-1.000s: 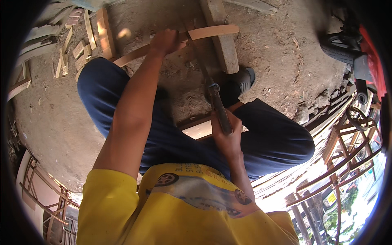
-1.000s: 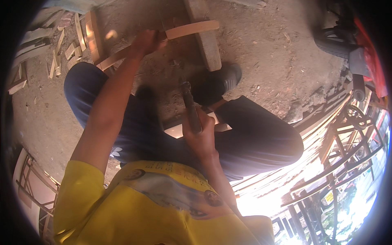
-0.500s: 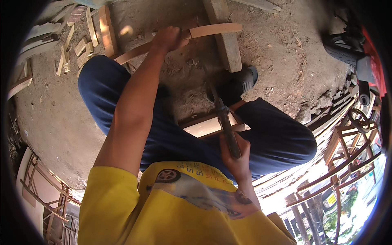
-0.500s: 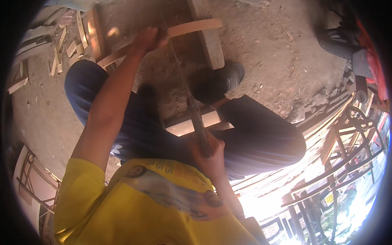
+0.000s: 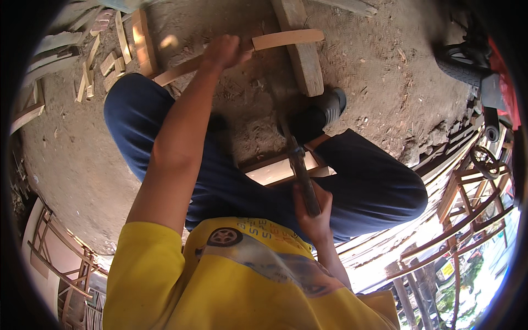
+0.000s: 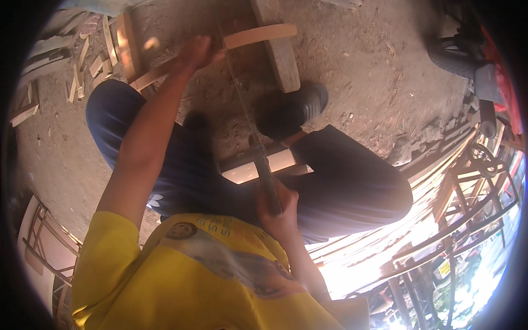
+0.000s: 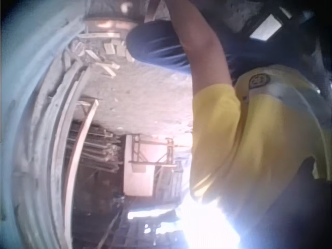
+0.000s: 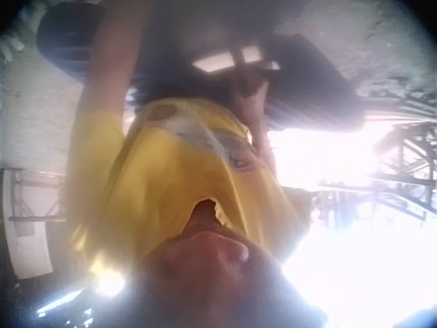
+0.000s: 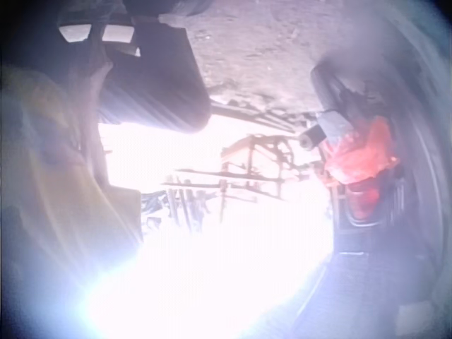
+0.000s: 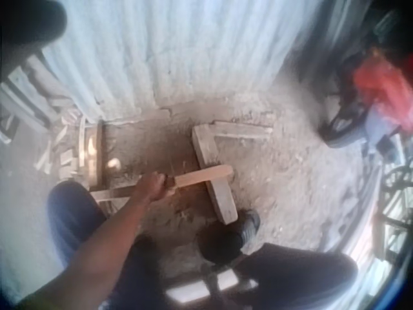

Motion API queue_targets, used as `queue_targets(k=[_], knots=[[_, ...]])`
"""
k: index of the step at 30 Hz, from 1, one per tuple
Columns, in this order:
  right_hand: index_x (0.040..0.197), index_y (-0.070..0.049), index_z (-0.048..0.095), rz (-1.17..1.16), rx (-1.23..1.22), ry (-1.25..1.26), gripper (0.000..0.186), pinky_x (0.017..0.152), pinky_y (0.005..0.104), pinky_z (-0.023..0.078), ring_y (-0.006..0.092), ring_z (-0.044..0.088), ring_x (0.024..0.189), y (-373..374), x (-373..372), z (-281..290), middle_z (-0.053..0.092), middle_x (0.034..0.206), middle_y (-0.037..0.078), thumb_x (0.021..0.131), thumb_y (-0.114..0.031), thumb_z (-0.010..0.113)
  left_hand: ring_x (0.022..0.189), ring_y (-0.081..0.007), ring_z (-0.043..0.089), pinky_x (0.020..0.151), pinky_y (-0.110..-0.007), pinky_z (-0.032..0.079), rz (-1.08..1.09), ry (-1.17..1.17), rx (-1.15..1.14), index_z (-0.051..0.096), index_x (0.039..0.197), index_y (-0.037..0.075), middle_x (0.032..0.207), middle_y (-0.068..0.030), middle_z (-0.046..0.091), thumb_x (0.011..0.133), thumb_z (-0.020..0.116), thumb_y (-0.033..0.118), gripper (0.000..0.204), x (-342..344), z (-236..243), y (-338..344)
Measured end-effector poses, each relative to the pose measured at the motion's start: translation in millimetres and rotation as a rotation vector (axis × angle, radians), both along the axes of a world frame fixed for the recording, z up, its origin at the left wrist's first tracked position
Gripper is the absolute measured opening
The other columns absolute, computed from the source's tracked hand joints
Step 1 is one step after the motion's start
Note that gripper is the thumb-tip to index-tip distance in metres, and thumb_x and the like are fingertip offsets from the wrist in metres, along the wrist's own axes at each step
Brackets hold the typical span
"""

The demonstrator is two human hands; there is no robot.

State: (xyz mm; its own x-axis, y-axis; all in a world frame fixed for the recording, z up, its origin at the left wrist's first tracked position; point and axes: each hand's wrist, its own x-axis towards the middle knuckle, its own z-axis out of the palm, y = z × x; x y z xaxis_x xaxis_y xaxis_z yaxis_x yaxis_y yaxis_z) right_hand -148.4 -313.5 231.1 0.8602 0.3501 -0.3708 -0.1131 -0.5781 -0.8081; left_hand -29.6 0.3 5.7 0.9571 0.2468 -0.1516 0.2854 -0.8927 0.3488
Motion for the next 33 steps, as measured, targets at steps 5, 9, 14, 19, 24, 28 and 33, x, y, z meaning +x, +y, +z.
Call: queue_targets(k=[5,9,14,19,24,28,33], knots=[[0.074,0.003,0.054,-0.017,0.025,0.043,0.018,0.046,0.0269,0.032,0.0027,0.039,0.053,36,32,-16,0.046,0.057,0.000,0.088,-0.006,0.062,0.083,-0.0358,0.068,0.074,-0.045,0.055,-0.020,0.143,-0.080,0.069,0.088,0.004,0.087,-0.0202,0.068,0.072,0.074,0.045,0.045,1,0,7],[0.083,0.004,0.060,0.072,-0.043,0.062,0.009,0.045,0.0247,0.034,0.0031,0.043,0.053,-21,-1,24,0.050,0.056,0.001,0.088,-0.004,0.060,0.079,-0.0362,0.068,0.073,-0.046,0.055,-0.057,0.066,-0.025,0.070,0.087,0.004,0.082,-0.0199,0.069,0.071,0.073,0.045,0.044,1,4,3],[0.077,0.002,0.056,0.046,0.026,0.111,0.012,0.047,0.0260,0.033,0.0033,0.039,0.054,31,36,-17,0.045,0.055,0.001,0.087,-0.003,0.059,0.080,-0.0353,0.068,0.073,-0.046,0.055,-0.003,0.073,-0.082,0.070,0.086,0.003,0.082,-0.0200,0.068,0.071,0.073,0.045,0.045,1,3,0],[0.074,0.001,0.055,0.019,-0.011,0.075,0.016,0.046,0.0264,0.032,0.0031,0.038,0.053,-4,4,11,0.045,0.055,0.001,0.088,-0.004,0.059,0.084,-0.0349,0.068,0.075,-0.046,0.055,-0.034,0.137,-0.039,0.070,0.092,0.004,0.088,-0.0194,0.069,0.072,0.072,0.045,0.045,2,1,8],[0.076,0.003,0.056,-0.055,0.103,0.067,0.014,0.045,0.0264,0.034,0.0037,0.041,0.051,35,35,-24,0.047,0.056,0.002,0.087,-0.005,0.061,0.085,-0.0359,0.067,0.076,-0.046,0.054,0.023,0.165,-0.107,0.070,0.094,0.003,0.088,-0.0191,0.069,0.074,0.072,0.044,0.045,5,0,0],[0.081,0.004,0.059,-0.003,0.068,0.127,0.009,0.047,0.0281,0.039,0.0069,0.049,0.050,33,29,-21,0.052,0.055,0.006,0.086,-0.004,0.062,0.086,-0.0368,0.067,0.076,-0.047,0.053,-0.091,0.136,-0.058,0.069,0.096,0.003,0.090,-0.0202,0.068,0.074,0.072,0.045,0.047,6,-15,13],[0.087,0.005,0.062,-0.034,0.110,0.130,0.006,0.050,0.0294,0.044,0.0105,0.057,0.052,-5,7,9,0.059,0.059,0.010,0.082,0.001,0.061,0.088,-0.0378,0.066,0.076,-0.047,0.052,-0.032,0.102,-0.086,0.069,0.095,0.004,0.092,-0.0207,0.068,0.075,0.071,0.045,0.046,7,-10,9]])
